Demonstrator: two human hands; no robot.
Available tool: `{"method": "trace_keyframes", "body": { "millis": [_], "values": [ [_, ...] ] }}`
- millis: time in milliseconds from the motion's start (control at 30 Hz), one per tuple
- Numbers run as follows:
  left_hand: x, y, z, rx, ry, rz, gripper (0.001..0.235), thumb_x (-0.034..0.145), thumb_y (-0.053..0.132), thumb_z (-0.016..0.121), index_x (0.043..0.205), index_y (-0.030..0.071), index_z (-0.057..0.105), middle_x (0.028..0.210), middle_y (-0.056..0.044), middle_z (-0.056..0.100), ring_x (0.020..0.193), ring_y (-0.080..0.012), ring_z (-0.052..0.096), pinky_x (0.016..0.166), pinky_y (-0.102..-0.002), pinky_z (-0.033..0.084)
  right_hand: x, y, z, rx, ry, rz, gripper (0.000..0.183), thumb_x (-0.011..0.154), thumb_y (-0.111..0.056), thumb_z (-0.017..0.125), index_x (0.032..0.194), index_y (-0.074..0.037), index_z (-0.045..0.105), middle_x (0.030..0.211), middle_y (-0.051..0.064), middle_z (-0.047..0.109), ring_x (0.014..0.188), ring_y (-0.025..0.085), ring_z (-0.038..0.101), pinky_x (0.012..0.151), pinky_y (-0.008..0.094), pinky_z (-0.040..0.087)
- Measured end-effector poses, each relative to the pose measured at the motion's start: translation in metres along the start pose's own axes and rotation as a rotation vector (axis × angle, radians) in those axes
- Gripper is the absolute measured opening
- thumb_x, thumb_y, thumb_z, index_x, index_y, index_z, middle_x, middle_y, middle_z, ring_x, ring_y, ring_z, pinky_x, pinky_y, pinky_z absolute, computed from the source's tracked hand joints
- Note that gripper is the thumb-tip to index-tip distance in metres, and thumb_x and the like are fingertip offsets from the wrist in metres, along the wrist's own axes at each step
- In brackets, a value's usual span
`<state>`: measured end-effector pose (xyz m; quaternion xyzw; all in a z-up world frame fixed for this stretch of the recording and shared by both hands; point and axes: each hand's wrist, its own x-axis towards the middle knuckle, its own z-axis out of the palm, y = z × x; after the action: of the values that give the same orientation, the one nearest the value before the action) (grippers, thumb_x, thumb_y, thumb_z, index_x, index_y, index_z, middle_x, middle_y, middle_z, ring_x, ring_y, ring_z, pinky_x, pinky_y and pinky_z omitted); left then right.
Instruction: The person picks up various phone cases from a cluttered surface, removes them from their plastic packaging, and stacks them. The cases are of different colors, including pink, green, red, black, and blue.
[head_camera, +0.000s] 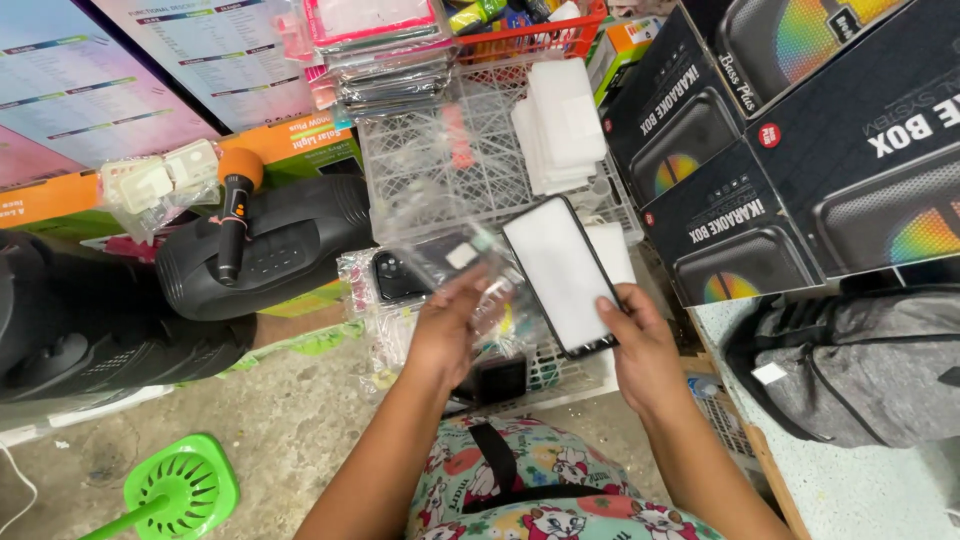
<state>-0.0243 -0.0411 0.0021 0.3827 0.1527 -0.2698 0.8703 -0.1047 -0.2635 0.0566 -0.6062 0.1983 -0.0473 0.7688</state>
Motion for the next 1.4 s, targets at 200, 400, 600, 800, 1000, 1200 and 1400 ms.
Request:
{"method": "trace_keyframes", "body": {
  "millis": [200,400,600,800,1000,1200,1400],
  "values": [
    [0.001,0.015,0.003,-0.18,0.198,0.191,0.047,0.098,0.014,0.062,0.143,0.003,0.053,0.131,-0.01,0.065,0.117,-0.0339,0.069,0.094,-0.043,0.058,-0.032,0.01,-0.034,-0.135,0.064,0.028,0.018,0.097,-0.015,0.067,0.109,-0.002,0.064,0.096,0.002,0.065,0.088,0.011,0.056,0.081,0.025,0.045],
    [-0.009,0.015,0.014,-0.183,0.164,0.143,0.055,0.098,0.023,0.058,0.149,0.008,0.045,0.136,-0.005,0.063,0.12,-0.0336,0.066,0.091,-0.045,0.06,-0.047,0.012,-0.028,-0.387,0.057,-0.056,0.019,0.097,-0.02,0.066,0.107,-0.003,0.062,0.094,0.001,0.065,0.087,0.009,0.056,0.079,0.024,0.046],
    [-0.014,0.015,0.033,-0.061,0.061,0.118,0.053,0.103,0.026,0.055,0.152,0.007,0.046,0.141,-0.008,0.063,0.125,-0.0277,0.066,0.09,-0.038,0.056,-0.048,0.026,-0.026,-0.346,0.056,-0.024,0.019,0.1,-0.019,0.064,0.108,-0.001,0.062,0.096,0.005,0.065,0.088,0.01,0.055,0.08,0.026,0.045],
    [-0.022,0.015,0.036,-0.227,-0.12,0.118,0.05,0.104,0.021,0.051,0.152,0.01,0.047,0.143,-0.009,0.061,0.121,-0.0184,0.063,0.087,-0.028,0.049,-0.05,0.025,-0.012,0.124,0.05,0.3,0.026,0.096,-0.018,0.063,0.116,-0.002,0.061,0.107,0.01,0.069,0.094,0.015,0.064,0.083,0.033,0.052],
    [-0.007,-0.005,0.003,-0.232,-0.178,0.04,0.039,0.107,0.019,0.054,0.142,0.002,0.057,0.134,-0.012,0.065,0.11,-0.0185,0.061,0.092,-0.034,0.051,-0.046,0.037,-0.026,0.181,0.036,0.308,0.027,0.095,-0.019,0.063,0.117,-0.004,0.061,0.105,0.008,0.069,0.094,0.016,0.063,0.083,0.032,0.051],
    [-0.012,0.009,0.01,-0.184,-0.006,-0.025,0.03,0.098,0.022,0.066,0.118,-0.001,0.065,0.12,-0.012,0.072,0.113,-0.0243,0.07,0.097,-0.045,0.059,-0.043,0.034,-0.036,-0.385,0.049,-0.188,0.02,0.101,-0.019,0.063,0.113,-0.004,0.056,0.098,0.001,0.061,0.09,0.008,0.052,0.082,0.023,0.044],
    [-0.009,-0.002,0.01,-0.181,-0.031,-0.056,0.035,0.098,0.027,0.068,0.124,0.003,0.066,0.119,-0.006,0.071,0.104,-0.0209,0.065,0.096,-0.045,0.055,-0.047,0.04,-0.03,-0.408,0.036,-0.178,0.017,0.101,-0.017,0.062,0.11,-0.003,0.058,0.096,0.002,0.061,0.09,0.008,0.052,0.082,0.023,0.044]
  ]
}}
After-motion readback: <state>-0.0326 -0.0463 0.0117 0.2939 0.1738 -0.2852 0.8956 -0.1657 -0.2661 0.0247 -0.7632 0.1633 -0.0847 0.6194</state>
